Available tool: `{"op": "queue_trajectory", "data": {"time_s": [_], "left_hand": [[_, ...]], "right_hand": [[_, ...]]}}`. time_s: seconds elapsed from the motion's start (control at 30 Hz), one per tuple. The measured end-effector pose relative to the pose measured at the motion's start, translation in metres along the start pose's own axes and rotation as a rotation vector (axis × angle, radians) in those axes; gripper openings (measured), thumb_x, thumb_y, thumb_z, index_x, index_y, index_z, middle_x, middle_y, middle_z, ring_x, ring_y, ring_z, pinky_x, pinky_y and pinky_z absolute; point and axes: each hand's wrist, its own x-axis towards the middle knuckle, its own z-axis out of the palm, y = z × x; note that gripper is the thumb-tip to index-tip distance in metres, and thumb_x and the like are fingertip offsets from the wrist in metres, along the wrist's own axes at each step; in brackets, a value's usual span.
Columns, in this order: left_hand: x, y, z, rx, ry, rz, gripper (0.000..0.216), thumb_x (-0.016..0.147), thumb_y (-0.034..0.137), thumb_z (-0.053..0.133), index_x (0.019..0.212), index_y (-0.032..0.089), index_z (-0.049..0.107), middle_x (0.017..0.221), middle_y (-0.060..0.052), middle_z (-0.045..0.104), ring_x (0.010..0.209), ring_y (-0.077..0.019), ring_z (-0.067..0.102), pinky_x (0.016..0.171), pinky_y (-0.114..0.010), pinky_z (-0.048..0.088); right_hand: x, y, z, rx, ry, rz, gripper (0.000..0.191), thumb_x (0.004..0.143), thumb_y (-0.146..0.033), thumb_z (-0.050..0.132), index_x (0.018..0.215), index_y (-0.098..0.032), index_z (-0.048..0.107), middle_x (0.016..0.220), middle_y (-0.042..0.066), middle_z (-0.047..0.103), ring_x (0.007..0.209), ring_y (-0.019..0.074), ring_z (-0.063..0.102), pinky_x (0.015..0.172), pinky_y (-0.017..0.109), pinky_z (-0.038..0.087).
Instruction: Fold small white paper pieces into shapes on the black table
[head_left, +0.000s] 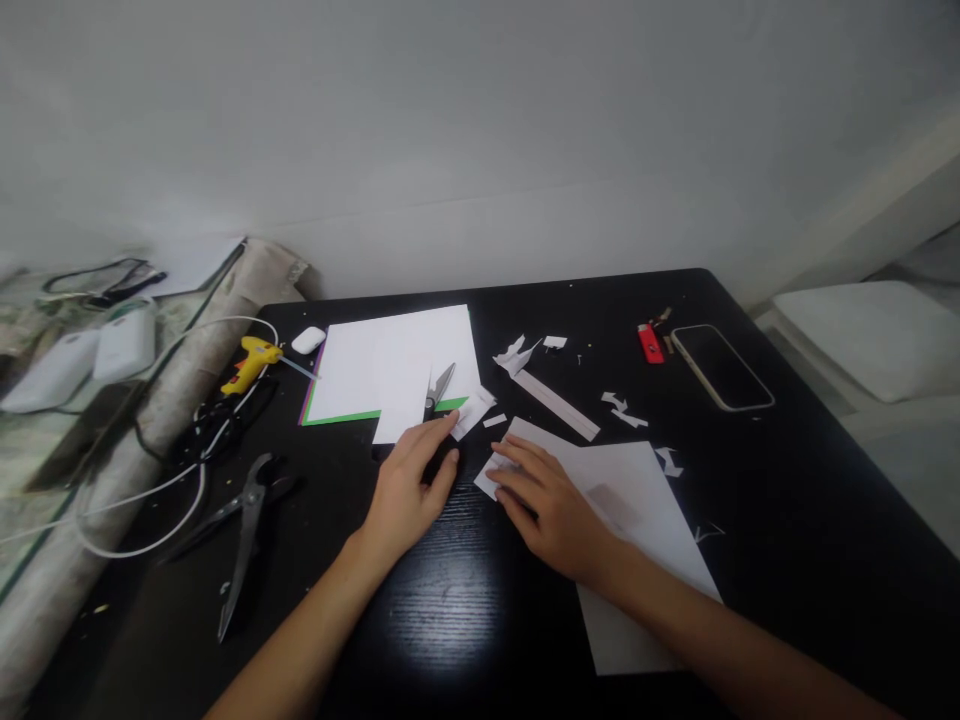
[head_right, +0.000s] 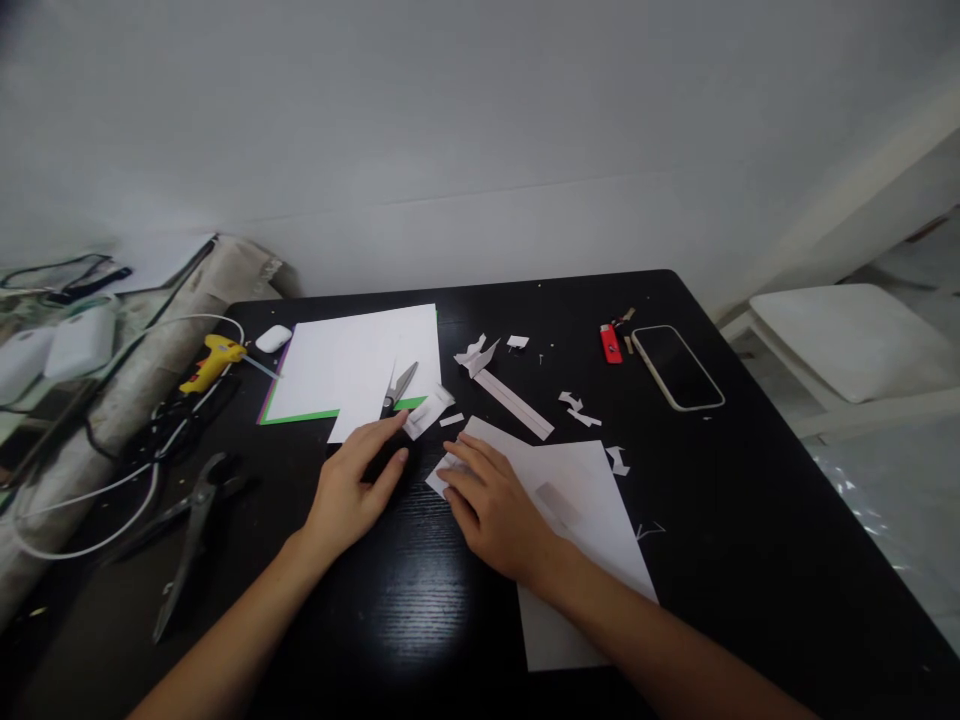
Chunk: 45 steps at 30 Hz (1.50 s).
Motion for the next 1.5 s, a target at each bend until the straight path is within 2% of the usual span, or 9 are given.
{"op": "queue_trajectory", "data": {"time_s": [0.17,0.3,0.47,0.6,0.7,0.83,1.0,1.27,1.5], "left_hand": [[0.003,-0.01,-0.004,0.167,0.076,-0.061,0.038,0.097,0.02,0.056,0.135,0.021,0.063,0.137,-0.013,0.065,0.129,-0.0308,0.06,0.112,-0.052,0.048],[0.004,-0.02,-0.004,0.326,0.089,-0.138,0.051,0.087,0.01,0.056,0.137,0.016,0.059,0.144,-0.019,0.058,0.137,-0.0387,0.052,0.115,-0.062,0.04],[0.002,-0.022,0.0,0.367,0.058,-0.158,0.053,0.085,0.008,0.056,0.137,0.015,0.057,0.145,-0.02,0.057,0.138,-0.0396,0.051,0.117,-0.062,0.038],[0.002,-0.024,0.0,0.372,0.026,-0.16,0.046,0.09,0.009,0.051,0.135,0.015,0.059,0.142,-0.019,0.06,0.135,-0.0365,0.055,0.115,-0.058,0.042],[0.004,-0.028,-0.001,0.357,0.022,-0.14,0.041,0.093,0.009,0.049,0.131,0.014,0.063,0.138,-0.018,0.065,0.129,-0.0346,0.06,0.111,-0.055,0.046],[0.007,-0.03,-0.004,0.32,0.058,-0.096,0.036,0.096,0.011,0.048,0.125,0.013,0.069,0.131,-0.017,0.07,0.122,-0.033,0.066,0.107,-0.053,0.051],[0.008,-0.026,-0.007,0.213,0.147,-0.073,0.031,0.102,0.018,0.048,0.121,0.015,0.073,0.12,-0.013,0.077,0.112,-0.028,0.072,0.102,-0.047,0.055],[0.003,-0.018,-0.006,0.095,0.277,-0.076,0.031,0.104,0.022,0.053,0.128,0.02,0.072,0.124,-0.01,0.076,0.114,-0.0252,0.071,0.102,-0.045,0.055],[0.001,-0.008,-0.003,-0.119,0.229,0.044,0.037,0.104,0.014,0.052,0.135,0.024,0.068,0.132,-0.008,0.073,0.121,-0.0218,0.069,0.107,-0.042,0.055]], "right_hand": [[0.001,0.0,0.0,-0.063,-0.082,-0.037,0.037,0.102,-0.014,0.051,0.135,-0.02,0.065,0.152,0.015,0.057,0.147,0.0336,0.047,0.118,0.062,0.045],[0.001,-0.003,-0.001,-0.109,-0.095,-0.059,0.037,0.102,-0.013,0.05,0.135,-0.019,0.065,0.15,0.016,0.058,0.148,0.0343,0.045,0.118,0.061,0.046],[0.0,-0.003,-0.001,-0.114,-0.038,-0.015,0.029,0.101,-0.016,0.055,0.127,-0.016,0.068,0.129,0.019,0.065,0.133,0.0335,0.057,0.111,0.057,0.054],[0.0,-0.002,-0.001,-0.142,-0.045,-0.036,0.029,0.102,-0.016,0.054,0.127,-0.014,0.068,0.131,0.018,0.066,0.135,0.0323,0.056,0.114,0.056,0.052],[0.0,-0.002,-0.002,-0.195,-0.098,-0.031,0.033,0.104,-0.017,0.05,0.132,-0.011,0.066,0.144,0.02,0.061,0.14,0.0323,0.054,0.117,0.054,0.049],[0.0,-0.002,-0.001,-0.263,-0.211,-0.031,0.047,0.105,-0.026,0.053,0.149,-0.011,0.054,0.162,0.02,0.044,0.153,0.0347,0.038,0.122,0.057,0.043],[-0.002,-0.002,0.0,-0.32,-0.342,-0.029,0.063,0.104,-0.039,0.055,0.159,-0.011,0.039,0.168,0.018,0.033,0.159,0.0328,0.027,0.127,0.057,0.032],[-0.005,-0.004,0.001,-0.341,-0.356,-0.011,0.073,0.105,-0.048,0.052,0.164,-0.015,0.026,0.171,0.016,0.027,0.161,0.0327,0.018,0.129,0.061,0.023],[-0.004,-0.004,0.0,-0.321,-0.374,0.008,0.074,0.105,-0.048,0.051,0.165,-0.015,0.025,0.171,0.016,0.026,0.16,0.0335,0.02,0.129,0.062,0.021]]}}
